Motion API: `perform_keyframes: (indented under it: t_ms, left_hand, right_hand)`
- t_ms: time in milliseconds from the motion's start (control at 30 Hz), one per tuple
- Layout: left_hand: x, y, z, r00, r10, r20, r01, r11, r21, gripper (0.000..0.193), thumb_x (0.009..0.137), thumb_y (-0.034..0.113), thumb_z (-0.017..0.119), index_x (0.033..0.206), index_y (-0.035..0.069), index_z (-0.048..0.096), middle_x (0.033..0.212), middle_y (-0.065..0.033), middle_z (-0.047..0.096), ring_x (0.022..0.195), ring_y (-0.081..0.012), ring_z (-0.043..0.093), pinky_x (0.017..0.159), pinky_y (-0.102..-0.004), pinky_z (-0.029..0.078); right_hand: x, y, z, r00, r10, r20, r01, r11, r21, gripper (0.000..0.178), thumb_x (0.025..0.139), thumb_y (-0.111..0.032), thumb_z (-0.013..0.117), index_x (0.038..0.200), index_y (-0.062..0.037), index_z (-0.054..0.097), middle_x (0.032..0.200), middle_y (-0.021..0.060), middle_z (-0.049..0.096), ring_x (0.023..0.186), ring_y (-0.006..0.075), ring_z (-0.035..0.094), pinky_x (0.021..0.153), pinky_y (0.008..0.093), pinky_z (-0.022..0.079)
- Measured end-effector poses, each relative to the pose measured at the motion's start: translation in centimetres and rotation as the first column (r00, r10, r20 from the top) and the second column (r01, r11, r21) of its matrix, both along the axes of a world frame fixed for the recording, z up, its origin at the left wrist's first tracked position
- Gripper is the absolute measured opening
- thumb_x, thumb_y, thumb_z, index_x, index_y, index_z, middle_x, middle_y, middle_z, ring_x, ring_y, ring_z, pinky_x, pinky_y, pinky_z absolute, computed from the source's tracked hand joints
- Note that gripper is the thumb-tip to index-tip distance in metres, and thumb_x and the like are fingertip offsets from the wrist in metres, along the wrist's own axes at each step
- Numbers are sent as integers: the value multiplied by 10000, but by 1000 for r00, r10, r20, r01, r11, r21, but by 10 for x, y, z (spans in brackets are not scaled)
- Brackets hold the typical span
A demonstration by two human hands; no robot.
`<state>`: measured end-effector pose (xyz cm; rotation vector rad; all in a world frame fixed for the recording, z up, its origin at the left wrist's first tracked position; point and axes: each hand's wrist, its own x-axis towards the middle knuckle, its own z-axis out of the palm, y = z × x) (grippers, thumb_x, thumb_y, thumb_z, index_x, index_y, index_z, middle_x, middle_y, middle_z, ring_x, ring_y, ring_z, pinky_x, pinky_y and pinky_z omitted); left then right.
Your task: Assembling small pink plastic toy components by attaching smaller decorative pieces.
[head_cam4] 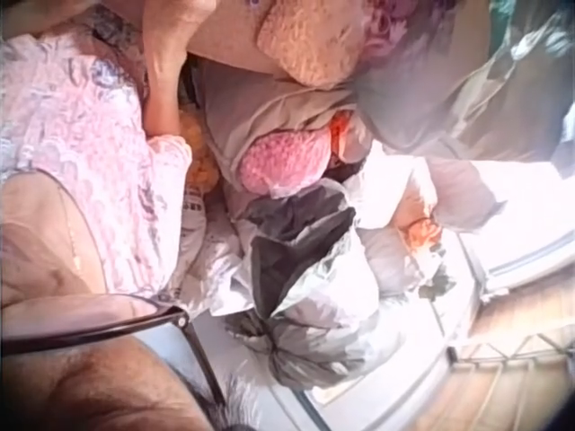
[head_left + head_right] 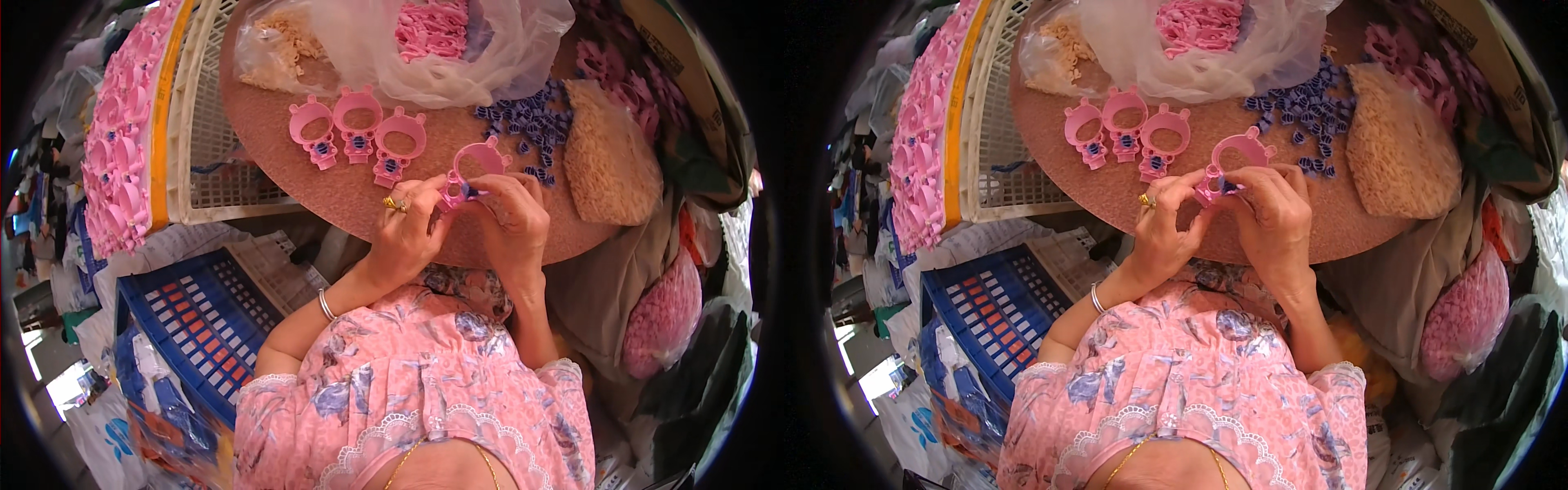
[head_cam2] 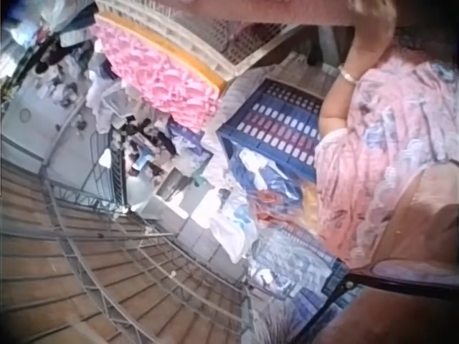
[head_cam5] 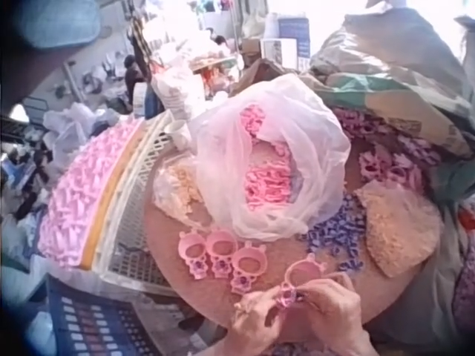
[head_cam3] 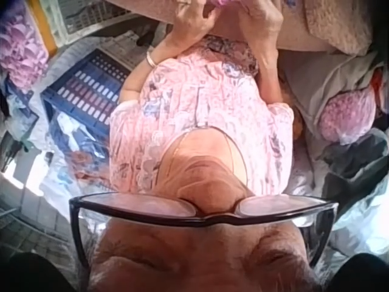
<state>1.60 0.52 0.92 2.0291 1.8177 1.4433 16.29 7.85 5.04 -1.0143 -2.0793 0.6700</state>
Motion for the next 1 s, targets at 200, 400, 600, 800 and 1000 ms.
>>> perform_keyframes:
  t_ms: [200,400,600,800,1000]
  left_hand:
    - [0,-1,1,998,-60,21,59,998,31,460,750,-3,749,1132,17,494,1171,-147,644,993,-343,631,827,-412,512]
    - [-4,-2,3,992,-102,78,100,995,28,474,754,19,759,1154,13,505,1132,-157,648,980,-351,629,818,-417,515]
    - [-6,-5,4,976,-150,158,157,987,-29,468,767,21,747,1173,5,514,1105,-157,647,974,-355,624,817,-426,513]
    - [-6,-3,7,976,-158,152,163,986,-21,459,772,18,742,1168,6,509,1116,-153,644,970,-358,625,816,-427,513]
    - [-9,-2,2,998,-69,3,69,997,-43,410,769,44,746,1133,4,562,1108,-149,637,977,-332,606,835,-418,502]
  right_hand:
    - [-1,-3,-2,997,5,77,-9,999,50,340,649,-22,785,976,-87,718,953,54,667,917,236,580,797,349,463]
    - [5,9,26,939,201,279,-240,964,113,320,718,-28,710,1026,-114,711,996,41,671,953,237,585,863,367,401]
    - [8,18,28,905,298,302,-335,939,76,399,730,8,671,1114,-97,674,1033,41,691,968,237,601,879,370,391]
    - [7,21,37,923,259,284,-300,947,111,400,725,4,685,1113,-88,674,1050,45,699,993,239,611,893,365,392]
    - [38,45,32,981,-120,155,56,930,363,239,774,62,672,980,-51,717,1006,83,699,879,246,648,823,340,483]
